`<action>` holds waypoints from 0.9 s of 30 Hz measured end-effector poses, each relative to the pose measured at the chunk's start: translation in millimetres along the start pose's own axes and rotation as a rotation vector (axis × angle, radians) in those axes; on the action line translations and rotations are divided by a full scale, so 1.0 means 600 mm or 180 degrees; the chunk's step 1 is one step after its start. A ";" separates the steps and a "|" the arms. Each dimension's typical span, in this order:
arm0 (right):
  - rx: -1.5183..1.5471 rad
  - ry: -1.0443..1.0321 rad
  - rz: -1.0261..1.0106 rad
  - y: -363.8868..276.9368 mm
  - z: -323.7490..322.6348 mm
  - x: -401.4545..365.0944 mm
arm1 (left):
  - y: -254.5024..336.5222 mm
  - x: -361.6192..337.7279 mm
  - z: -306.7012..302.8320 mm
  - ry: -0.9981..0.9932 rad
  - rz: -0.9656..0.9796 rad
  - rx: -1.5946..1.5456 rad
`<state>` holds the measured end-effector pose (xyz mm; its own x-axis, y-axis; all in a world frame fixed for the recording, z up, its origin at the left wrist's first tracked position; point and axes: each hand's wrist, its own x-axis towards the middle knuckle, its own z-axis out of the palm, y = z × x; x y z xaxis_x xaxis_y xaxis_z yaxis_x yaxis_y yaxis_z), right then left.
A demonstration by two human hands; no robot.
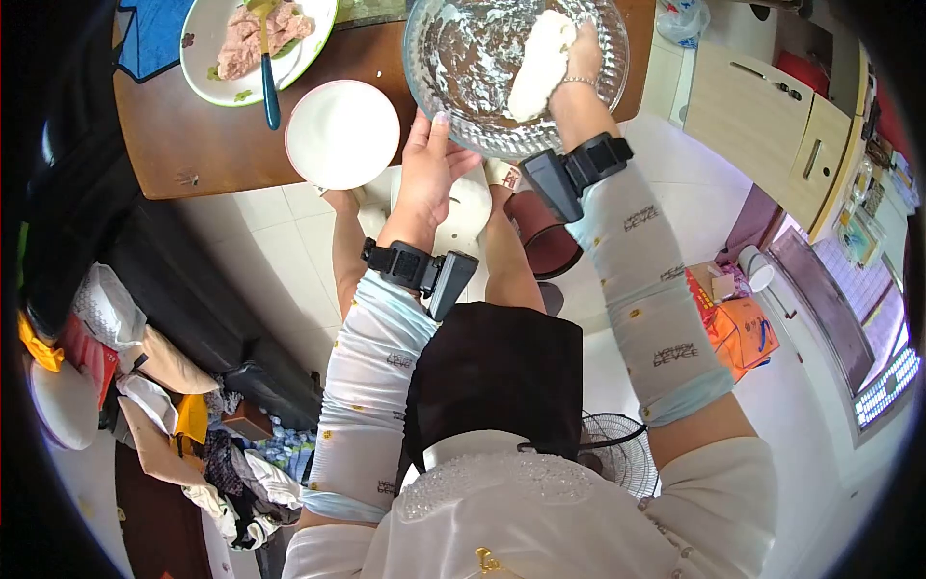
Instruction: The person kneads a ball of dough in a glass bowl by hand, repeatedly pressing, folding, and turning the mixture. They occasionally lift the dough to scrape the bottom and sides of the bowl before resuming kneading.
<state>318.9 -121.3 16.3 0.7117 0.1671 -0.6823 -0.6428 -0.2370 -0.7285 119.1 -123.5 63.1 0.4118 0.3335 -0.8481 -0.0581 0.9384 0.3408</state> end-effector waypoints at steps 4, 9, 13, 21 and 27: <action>-0.0907 0.1370 -0.0999 0.032 -0.019 -0.005 | 0.014 -0.026 0.030 0.0903 0.0387 0.1110; -0.1908 0.2014 -0.1628 0.034 -0.009 -0.035 | -0.019 -0.076 0.086 0.0152 0.1775 0.2003; -0.1582 0.1927 -0.1589 0.030 -0.006 -0.039 | -0.042 -0.022 0.094 -0.0394 0.1653 0.2147; 0.1150 -0.0356 -0.0725 0.005 -0.010 -0.034 | 0.028 -0.010 0.090 -0.0889 0.0650 0.1720; -0.0600 -0.0923 -0.1827 -0.034 -0.018 0.012 | 0.032 -0.027 0.086 -0.0289 0.0838 0.1056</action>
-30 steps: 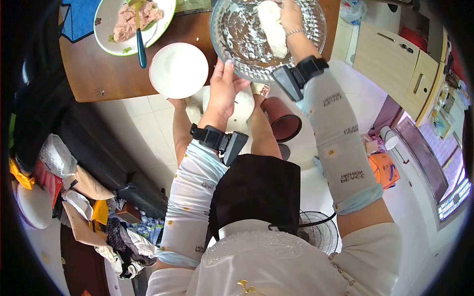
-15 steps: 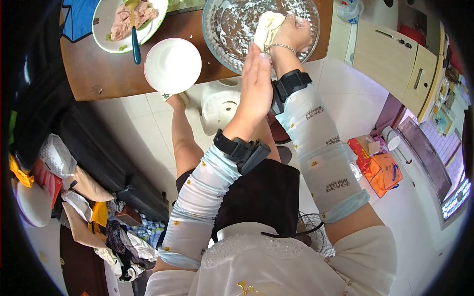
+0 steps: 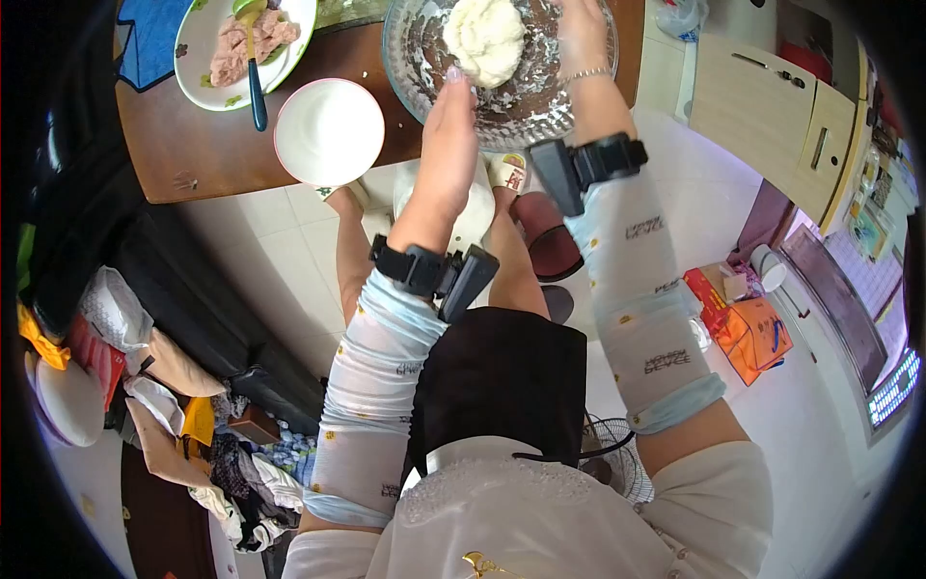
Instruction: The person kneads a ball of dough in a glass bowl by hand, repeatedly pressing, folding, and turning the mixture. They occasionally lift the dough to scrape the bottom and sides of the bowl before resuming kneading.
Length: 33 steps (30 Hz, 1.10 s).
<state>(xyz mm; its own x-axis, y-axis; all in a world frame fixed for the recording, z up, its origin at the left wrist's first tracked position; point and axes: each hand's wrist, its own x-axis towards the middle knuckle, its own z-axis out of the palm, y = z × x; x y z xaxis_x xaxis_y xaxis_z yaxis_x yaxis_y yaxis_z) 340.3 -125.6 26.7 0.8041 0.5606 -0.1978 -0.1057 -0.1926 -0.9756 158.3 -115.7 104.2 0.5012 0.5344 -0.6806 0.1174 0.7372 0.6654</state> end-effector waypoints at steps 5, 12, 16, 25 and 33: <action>-0.1306 -0.0975 -0.0095 -0.003 0.052 0.046 | -0.040 -0.019 -0.031 0.0489 -0.0091 -0.0496; -0.2649 -0.1570 0.0556 -0.104 0.050 0.024 | -0.064 -0.021 -0.033 0.1270 -0.0431 -0.0844; -0.3401 -0.1246 -0.0013 -0.084 0.028 -0.072 | -0.065 -0.017 -0.036 0.1141 -0.0439 -0.0803; -0.4140 -0.0544 -0.1741 0.013 0.064 -0.145 | -0.075 -0.020 -0.044 0.0850 -0.0570 -0.0847; -0.4137 -0.0333 -0.1383 0.043 0.067 -0.066 | -0.085 -0.013 -0.055 0.0675 -0.0524 -0.0653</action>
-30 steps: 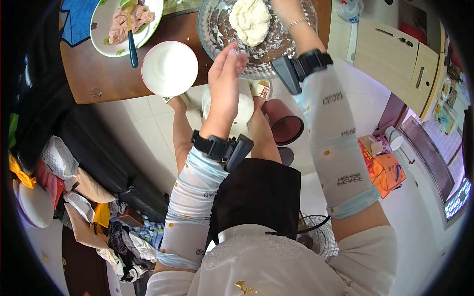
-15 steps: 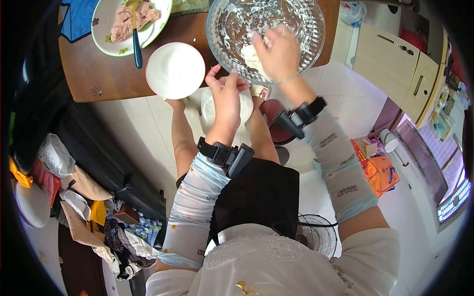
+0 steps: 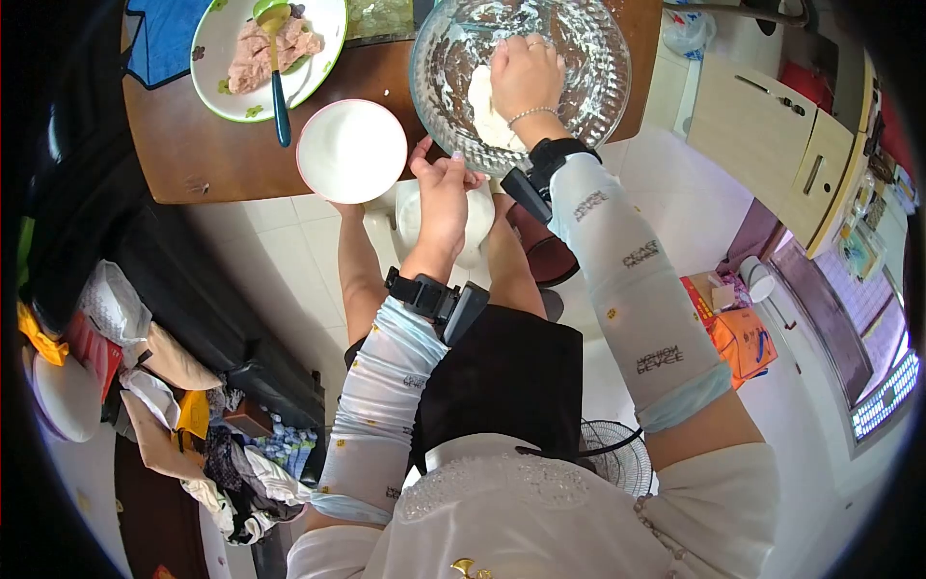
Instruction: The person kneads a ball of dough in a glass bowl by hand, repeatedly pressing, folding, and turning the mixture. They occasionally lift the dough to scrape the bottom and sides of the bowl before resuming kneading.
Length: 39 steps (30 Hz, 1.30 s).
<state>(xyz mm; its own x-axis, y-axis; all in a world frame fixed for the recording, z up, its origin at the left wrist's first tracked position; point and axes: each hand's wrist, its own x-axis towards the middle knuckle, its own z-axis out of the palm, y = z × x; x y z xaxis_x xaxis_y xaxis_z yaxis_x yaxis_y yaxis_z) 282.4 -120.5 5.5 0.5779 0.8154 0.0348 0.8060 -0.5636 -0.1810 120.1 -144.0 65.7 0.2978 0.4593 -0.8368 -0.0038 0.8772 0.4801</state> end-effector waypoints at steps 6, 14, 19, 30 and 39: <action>0.4456 -0.1166 0.2649 0.055 -0.065 0.037 | -0.008 -0.004 -0.002 -0.0089 0.0019 -0.0091; 0.1042 -0.1963 -0.0407 0.008 -0.033 0.051 | -0.014 0.003 0.006 0.0095 0.0040 0.0058; -0.0136 -0.2543 -0.1066 -0.010 -0.092 0.020 | -0.018 0.008 0.012 0.0257 0.0056 0.0094; 0.2181 -0.1607 0.0435 0.120 -0.083 -0.006 | -0.015 0.011 0.014 0.0281 -0.0069 0.0062; 0.1793 -0.1480 0.0554 0.038 -0.086 0.026 | -0.020 0.012 0.011 0.0189 0.0008 0.0032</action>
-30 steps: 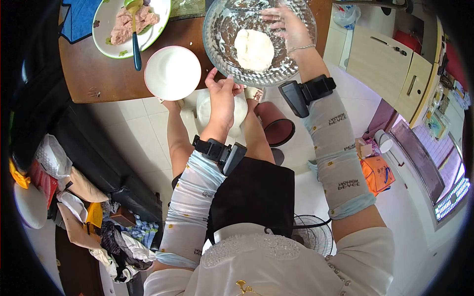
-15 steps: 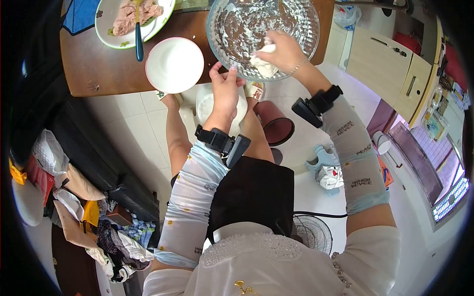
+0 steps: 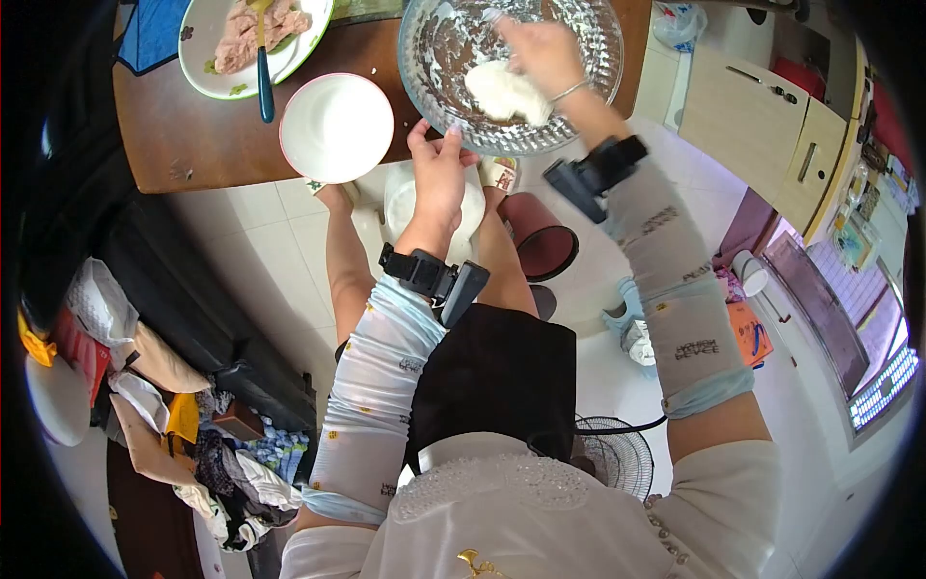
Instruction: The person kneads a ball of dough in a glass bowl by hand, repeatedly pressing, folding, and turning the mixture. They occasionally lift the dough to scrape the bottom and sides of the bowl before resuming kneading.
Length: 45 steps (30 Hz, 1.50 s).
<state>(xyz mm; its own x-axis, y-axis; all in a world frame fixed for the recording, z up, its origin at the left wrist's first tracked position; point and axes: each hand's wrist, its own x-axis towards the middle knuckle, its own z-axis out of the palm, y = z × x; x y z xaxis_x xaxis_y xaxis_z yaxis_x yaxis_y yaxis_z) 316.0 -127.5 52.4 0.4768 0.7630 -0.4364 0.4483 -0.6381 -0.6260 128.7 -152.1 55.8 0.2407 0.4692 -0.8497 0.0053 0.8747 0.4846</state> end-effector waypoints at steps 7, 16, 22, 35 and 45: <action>-0.1055 0.1342 -0.1153 0.022 0.102 -0.048 | -0.009 -0.002 -0.004 -0.0007 -0.0009 0.0042; -0.0716 0.1293 -0.0712 -0.001 0.089 -0.023 | 0.007 -0.005 0.002 -0.0071 -0.0114 0.0217; -0.0426 0.2784 -0.1375 -0.006 0.046 0.025 | 0.011 -0.008 -0.001 -0.0148 -0.0218 0.0172; -0.0969 0.0048 0.0344 -0.081 0.008 0.003 | 0.025 -0.015 0.015 0.0093 -0.0377 0.0042; -0.1648 0.1933 -0.1368 -0.006 0.122 -0.030 | 0.017 -0.019 0.011 0.0191 -0.0490 -0.0055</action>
<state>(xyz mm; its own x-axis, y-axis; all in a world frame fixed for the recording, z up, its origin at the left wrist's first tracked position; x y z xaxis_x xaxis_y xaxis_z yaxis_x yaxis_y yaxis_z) 250.5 -131.4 15.6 0.4409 0.8542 0.2756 0.8937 -0.3892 -0.2232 132.6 -149.3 71.6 0.1798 0.3354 -0.9247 0.0209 0.9386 0.3445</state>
